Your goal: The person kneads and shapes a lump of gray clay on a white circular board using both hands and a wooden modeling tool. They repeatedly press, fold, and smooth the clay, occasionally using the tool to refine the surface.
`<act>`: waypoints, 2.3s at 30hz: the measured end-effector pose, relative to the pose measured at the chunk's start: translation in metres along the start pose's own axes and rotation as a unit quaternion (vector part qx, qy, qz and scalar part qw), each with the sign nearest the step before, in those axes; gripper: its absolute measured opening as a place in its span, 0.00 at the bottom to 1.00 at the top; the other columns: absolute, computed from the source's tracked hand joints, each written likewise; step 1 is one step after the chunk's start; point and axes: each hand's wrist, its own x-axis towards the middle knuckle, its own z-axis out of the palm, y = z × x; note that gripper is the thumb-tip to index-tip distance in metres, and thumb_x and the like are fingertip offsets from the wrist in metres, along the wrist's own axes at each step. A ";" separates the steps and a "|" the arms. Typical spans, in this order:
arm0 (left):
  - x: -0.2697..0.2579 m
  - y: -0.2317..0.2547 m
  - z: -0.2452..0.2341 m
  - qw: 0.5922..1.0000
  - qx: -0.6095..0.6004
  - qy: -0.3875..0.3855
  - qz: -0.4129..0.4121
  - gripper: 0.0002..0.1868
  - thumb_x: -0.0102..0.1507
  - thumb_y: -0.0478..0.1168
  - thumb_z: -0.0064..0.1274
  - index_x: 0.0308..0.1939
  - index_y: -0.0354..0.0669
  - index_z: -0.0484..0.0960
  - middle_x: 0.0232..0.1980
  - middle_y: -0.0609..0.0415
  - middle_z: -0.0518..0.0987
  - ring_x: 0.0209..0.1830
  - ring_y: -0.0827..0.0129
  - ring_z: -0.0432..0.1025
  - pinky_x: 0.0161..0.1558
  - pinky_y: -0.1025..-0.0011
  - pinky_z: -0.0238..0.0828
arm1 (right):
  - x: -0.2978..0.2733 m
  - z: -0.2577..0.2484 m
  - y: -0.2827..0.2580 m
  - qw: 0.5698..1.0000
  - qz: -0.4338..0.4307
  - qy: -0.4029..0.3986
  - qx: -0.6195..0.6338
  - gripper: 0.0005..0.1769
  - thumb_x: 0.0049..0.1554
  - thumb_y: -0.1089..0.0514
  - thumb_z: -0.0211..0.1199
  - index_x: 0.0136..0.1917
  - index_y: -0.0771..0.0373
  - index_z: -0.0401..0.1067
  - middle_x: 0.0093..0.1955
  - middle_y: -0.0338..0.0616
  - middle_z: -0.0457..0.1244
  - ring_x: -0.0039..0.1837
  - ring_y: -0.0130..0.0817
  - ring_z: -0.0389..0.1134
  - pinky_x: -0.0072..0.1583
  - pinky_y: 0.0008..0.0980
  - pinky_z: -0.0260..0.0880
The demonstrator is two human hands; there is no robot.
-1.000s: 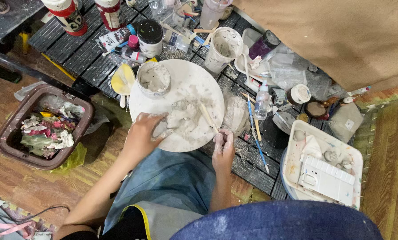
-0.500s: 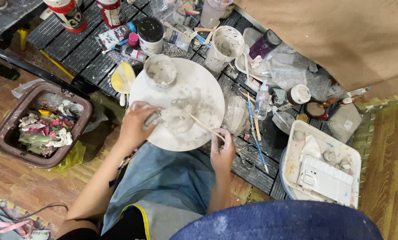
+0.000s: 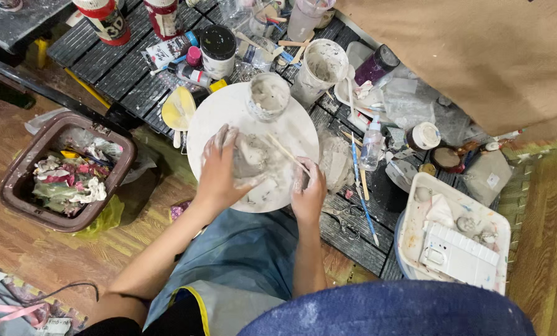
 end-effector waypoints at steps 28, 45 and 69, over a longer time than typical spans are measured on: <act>0.050 -0.022 0.017 0.981 0.138 -0.098 0.095 0.38 0.43 0.50 0.72 0.55 0.47 0.76 0.51 0.49 0.79 0.62 0.54 0.69 0.65 0.43 0.47 | 0.006 0.021 0.017 0.996 -0.070 0.005 -0.048 0.12 0.61 0.56 0.62 0.57 0.60 0.72 0.57 0.46 0.67 0.62 0.47 0.66 0.67 0.46 0.58; 0.014 -0.069 -0.002 0.978 -0.049 0.198 0.044 0.23 0.72 0.47 0.31 0.65 0.43 0.72 0.64 0.49 0.77 0.70 0.54 0.66 0.71 0.56 0.46 | 0.035 0.021 -0.044 0.969 -0.225 -0.101 -0.009 0.22 0.57 0.57 0.66 0.64 0.63 0.70 0.64 0.53 0.64 0.68 0.55 0.61 0.70 0.50 0.57; -0.003 -0.070 0.005 0.973 -0.137 0.182 0.013 0.33 0.74 0.56 0.18 0.69 0.35 0.65 0.64 0.47 0.76 0.68 0.57 0.67 0.71 0.61 0.43 | 0.073 0.096 -0.078 0.945 -0.272 -0.150 -0.104 0.20 0.54 0.44 0.66 0.45 0.64 0.74 0.46 0.54 0.68 0.52 0.50 0.70 0.53 0.43 0.68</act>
